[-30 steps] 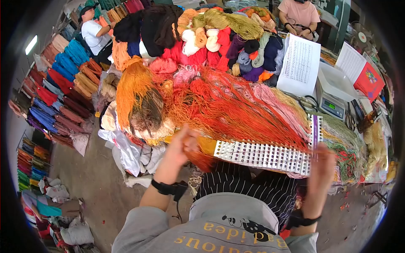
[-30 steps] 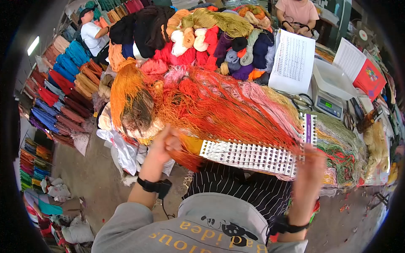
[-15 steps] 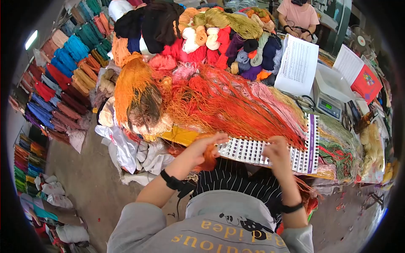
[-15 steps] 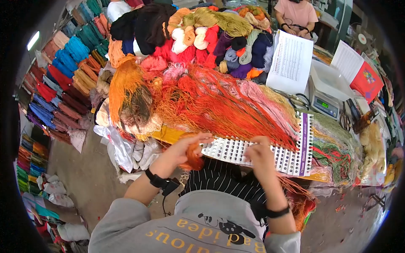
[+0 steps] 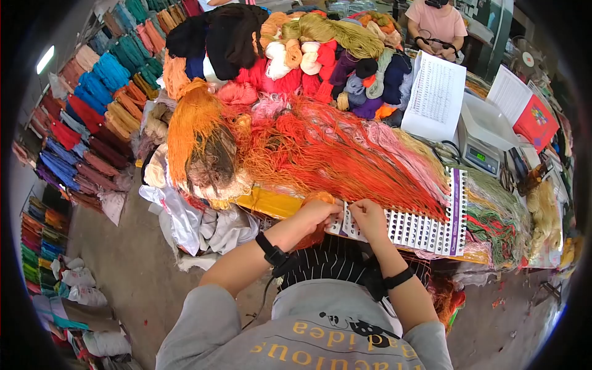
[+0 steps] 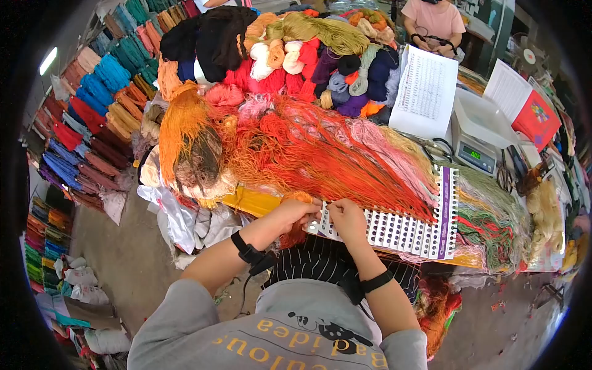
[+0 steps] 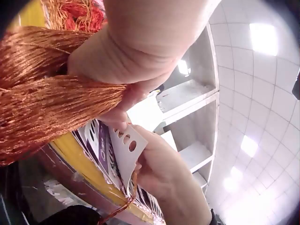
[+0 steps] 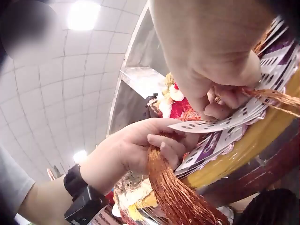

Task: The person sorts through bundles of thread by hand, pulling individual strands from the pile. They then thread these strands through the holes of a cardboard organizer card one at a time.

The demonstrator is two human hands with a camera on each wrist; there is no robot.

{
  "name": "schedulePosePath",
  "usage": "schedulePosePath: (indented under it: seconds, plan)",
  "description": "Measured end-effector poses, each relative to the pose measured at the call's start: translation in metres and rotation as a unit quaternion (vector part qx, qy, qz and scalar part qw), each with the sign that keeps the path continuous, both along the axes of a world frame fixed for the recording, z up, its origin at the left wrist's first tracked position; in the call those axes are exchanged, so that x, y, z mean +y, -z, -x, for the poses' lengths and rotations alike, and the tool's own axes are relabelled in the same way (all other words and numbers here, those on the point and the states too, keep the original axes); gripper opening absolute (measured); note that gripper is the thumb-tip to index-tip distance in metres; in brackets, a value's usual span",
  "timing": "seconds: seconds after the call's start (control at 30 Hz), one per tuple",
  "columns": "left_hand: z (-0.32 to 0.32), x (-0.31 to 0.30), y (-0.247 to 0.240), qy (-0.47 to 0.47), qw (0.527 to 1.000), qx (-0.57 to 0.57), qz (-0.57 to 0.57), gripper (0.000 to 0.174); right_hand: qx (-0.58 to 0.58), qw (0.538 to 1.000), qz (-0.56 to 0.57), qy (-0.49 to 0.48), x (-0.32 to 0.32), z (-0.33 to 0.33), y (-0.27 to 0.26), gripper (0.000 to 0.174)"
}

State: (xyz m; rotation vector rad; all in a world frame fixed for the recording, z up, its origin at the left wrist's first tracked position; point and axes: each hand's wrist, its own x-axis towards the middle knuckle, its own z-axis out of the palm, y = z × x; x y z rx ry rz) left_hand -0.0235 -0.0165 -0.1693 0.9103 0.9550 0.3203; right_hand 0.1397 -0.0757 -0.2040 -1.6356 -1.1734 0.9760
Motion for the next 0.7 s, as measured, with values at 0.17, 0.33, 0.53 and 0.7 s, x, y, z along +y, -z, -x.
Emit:
schedulePosePath:
  seconds: [0.17,0.33,0.53,0.7]
  plan:
    - [-0.006,0.006,0.021,0.006,0.998,0.054,-0.023,0.014,0.035,0.999,0.031,-0.019,0.002,-0.001,-0.01,0.019]
    - [0.023,0.008,-0.012,-0.064,0.99,0.038,-0.12,0.016,0.017,0.998,0.007,-0.058,-0.001,-0.006,-0.002,0.015]
    - [0.068,0.03,-0.078,-0.14,0.95,-0.268,0.083,0.022,0.067,0.995,0.022,-0.075,-0.004,-0.008,-0.009,0.015]
    - [0.007,-0.005,-0.031,0.195,0.959,0.117,-0.17,0.02,0.201,0.973,0.018,-0.114,-0.005,-0.014,-0.015,0.016]
